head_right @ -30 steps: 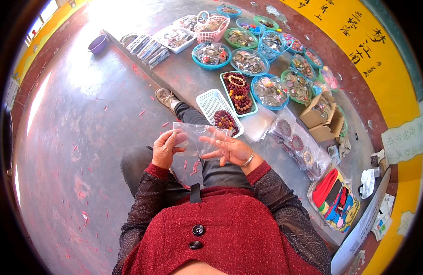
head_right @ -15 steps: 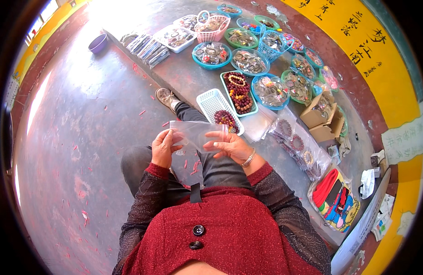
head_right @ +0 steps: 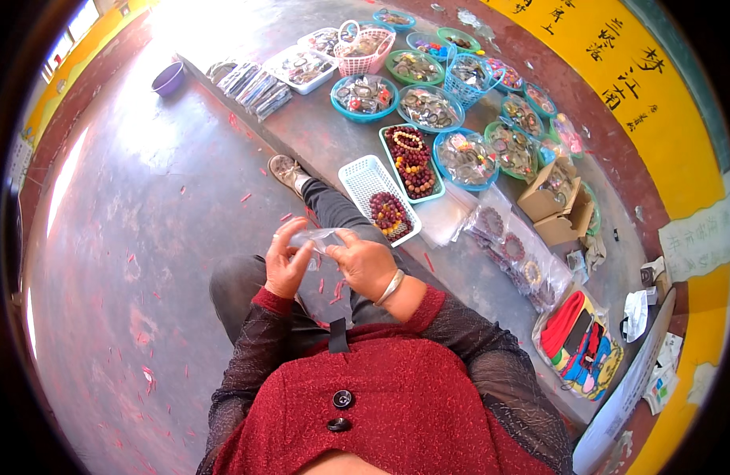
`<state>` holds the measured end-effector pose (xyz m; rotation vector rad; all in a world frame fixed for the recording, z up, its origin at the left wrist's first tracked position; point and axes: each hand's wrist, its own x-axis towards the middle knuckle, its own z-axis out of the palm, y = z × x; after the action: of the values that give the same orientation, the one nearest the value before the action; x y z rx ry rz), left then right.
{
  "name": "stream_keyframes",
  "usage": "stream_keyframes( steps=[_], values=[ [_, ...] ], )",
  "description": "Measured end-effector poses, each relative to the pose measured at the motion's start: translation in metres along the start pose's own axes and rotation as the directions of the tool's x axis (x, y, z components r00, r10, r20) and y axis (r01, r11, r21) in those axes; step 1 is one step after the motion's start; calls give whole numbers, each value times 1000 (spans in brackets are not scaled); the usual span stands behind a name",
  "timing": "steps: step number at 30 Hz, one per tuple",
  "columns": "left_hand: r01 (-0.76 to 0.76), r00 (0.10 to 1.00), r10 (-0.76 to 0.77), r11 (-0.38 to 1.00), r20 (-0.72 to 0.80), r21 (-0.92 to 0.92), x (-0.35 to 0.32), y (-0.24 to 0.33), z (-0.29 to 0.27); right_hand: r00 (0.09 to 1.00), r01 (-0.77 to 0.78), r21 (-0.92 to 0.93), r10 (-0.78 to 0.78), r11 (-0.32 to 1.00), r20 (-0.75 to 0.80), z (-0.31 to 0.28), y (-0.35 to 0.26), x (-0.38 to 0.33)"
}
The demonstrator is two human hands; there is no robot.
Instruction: The person sits on the floor and repeatedly picks up beaded bracelets from a white tray, places them into small clear plastic bags, and sets the bags aside. The person handles the beads and bags by hand throughout the task.
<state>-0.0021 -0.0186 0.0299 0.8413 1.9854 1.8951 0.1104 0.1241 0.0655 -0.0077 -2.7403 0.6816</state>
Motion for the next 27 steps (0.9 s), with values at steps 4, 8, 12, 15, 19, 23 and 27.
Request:
stream_keyframes(
  steps=[4, 8, 12, 15, 19, 23, 27],
  values=[
    [-130, 989, 109, 959, 96, 250, -5, -4, 3, 996, 17, -131, -5, 991, 91, 14, -3, -1],
    [-137, 990, 115, 927, 83, 349, -6, -9, 6, 988, 71, -172, -45, 983, 151, 26, 1, -6],
    [-71, 997, 67, 911, 25, 407, -7, -13, 7, 958, 102, -163, -53, 981, 282, 21, -5, -5],
    [-120, 990, 137, 921, -20, 371, -7, -12, 8, 961, 109, -168, -61, 980, 269, 25, -2, -7],
    [-165, 978, 200, 909, -52, 384, -5, -13, 12, 959, 109, -142, -66, 984, 275, 25, 5, -9],
    [-116, 983, 167, 891, -78, 439, -3, -17, 8, 985, 170, 118, -163, 978, -60, 20, 15, -8],
    [-64, 982, 145, 857, -121, 512, -1, -26, 5, 935, 4, 192, 64, 981, -349, 20, 70, -6]
  ],
)
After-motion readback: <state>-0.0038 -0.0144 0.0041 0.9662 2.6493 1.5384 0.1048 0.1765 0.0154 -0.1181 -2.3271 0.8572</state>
